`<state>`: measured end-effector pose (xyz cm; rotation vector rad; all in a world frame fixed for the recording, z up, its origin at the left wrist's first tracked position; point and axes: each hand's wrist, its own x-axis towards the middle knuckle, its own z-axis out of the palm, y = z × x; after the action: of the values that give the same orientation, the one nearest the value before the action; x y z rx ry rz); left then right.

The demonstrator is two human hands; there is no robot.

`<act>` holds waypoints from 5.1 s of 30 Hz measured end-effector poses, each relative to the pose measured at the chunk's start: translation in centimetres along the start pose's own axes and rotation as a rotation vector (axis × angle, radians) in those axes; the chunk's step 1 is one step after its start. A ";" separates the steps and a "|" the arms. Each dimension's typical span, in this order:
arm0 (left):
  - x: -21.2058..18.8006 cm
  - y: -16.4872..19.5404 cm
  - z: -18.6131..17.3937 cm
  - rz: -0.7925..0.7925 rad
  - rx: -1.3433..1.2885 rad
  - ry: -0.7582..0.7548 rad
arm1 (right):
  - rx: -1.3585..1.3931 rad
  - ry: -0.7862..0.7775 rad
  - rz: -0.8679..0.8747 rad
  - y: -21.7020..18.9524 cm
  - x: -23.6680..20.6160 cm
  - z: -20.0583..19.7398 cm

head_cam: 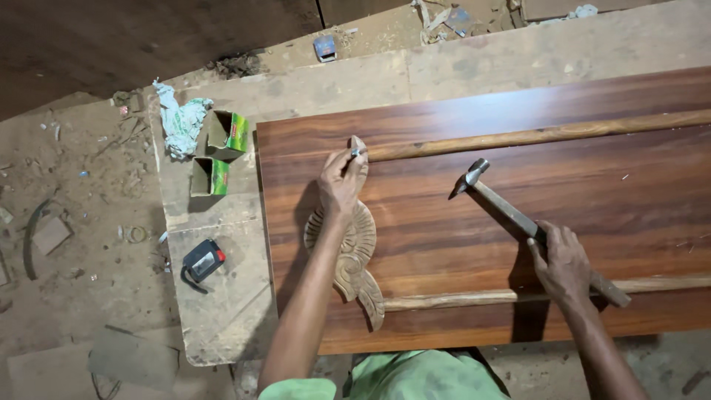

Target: The person attaches decorative wooden molding and a carved ornament to a wooden panel by applying glue and hammering nails along the length of the molding and into the ornament.

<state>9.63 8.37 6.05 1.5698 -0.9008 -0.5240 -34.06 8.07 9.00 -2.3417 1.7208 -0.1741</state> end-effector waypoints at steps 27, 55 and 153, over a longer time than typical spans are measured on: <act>1.7 -5.0 3.8 0.263 0.561 -0.060 | 0.904 -0.145 0.146 -9.0 -2.4 -5.4; 1.5 -4.3 4.2 0.218 0.634 -0.110 | 0.394 -0.014 -0.320 -13.9 4.9 -3.6; 1.8 0.1 3.4 0.286 0.254 0.049 | 0.572 0.015 -0.222 -12.7 2.7 -6.5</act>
<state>8.09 4.84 5.71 1.6354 -1.1670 -0.1717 -22.97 8.37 18.38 -2.0812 1.1981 -0.6309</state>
